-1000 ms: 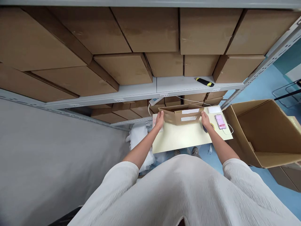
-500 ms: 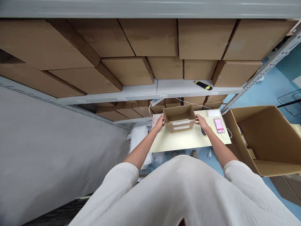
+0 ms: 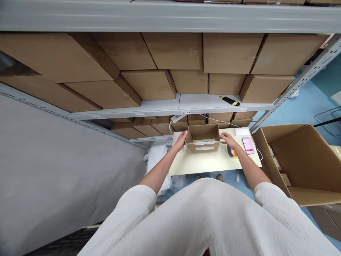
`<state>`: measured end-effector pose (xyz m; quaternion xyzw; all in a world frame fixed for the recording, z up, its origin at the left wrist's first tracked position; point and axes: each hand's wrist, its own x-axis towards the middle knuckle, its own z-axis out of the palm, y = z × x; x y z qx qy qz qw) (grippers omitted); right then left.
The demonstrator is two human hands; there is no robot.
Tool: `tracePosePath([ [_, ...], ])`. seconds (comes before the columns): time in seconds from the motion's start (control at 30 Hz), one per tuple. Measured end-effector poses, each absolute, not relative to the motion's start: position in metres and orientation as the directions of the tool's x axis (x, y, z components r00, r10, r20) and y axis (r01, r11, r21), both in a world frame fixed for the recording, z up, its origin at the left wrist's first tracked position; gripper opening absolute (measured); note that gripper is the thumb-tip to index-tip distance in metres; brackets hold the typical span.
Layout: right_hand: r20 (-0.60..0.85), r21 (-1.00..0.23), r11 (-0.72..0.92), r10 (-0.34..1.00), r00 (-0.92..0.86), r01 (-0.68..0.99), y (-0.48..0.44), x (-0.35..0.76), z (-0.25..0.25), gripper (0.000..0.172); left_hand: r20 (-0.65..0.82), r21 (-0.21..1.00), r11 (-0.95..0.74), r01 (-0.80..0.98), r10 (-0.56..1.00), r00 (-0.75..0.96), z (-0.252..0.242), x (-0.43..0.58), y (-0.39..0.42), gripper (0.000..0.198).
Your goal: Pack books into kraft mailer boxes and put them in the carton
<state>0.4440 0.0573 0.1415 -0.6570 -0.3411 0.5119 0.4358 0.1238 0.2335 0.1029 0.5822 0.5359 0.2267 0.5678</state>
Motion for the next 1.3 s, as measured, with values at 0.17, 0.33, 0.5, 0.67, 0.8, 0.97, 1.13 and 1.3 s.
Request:
tracePosePath([
  [0.17,-0.389,-0.91,-0.413,0.88,0.271,0.038,0.059,0.438,0.143,0.066,-0.391,0.895,0.278,0.348,0.864,0.318,0.103,0.123,0.234,0.051],
  [0.33,-0.395,-0.893,-0.439,0.869,0.298,0.096,0.063,0.433,0.147,0.063,-0.36,0.907,0.228,0.354,0.856,0.371,0.112,0.125,0.239,0.054],
  [0.5,-0.413,-0.882,-0.453,0.874,0.255,0.125,0.063,0.433,0.157,0.062,-0.371,0.9,0.222,0.375,0.841,0.394,0.119,0.127,0.242,0.056],
  [0.67,-0.42,-0.871,-0.457,0.883,0.207,0.182,0.057,0.438,0.16,0.055,-0.353,0.915,0.217,0.34,0.84,0.413,0.122,0.128,0.244,0.056],
  [0.8,-0.37,-0.905,-0.388,0.92,0.127,0.175,0.053,0.442,0.157,0.076,-0.325,0.914,0.172,0.368,0.852,0.411,0.119,0.13,0.244,0.047],
  [0.97,-0.378,-0.911,-0.389,0.92,0.101,0.136,0.053,0.445,0.151,0.092,-0.202,0.902,-0.021,0.432,0.863,0.462,0.115,0.129,0.245,0.029],
  [1.13,-0.352,-0.929,-0.355,0.935,0.045,0.102,0.056,0.451,0.143,0.12,-0.261,0.915,0.038,0.401,0.814,0.519,0.114,0.115,0.249,0.045],
  [1.3,-0.348,-0.921,-0.358,0.933,0.091,0.155,0.061,0.456,0.132,0.139,-0.322,0.928,0.128,0.351,0.748,0.58,0.108,0.101,0.253,0.058],
])
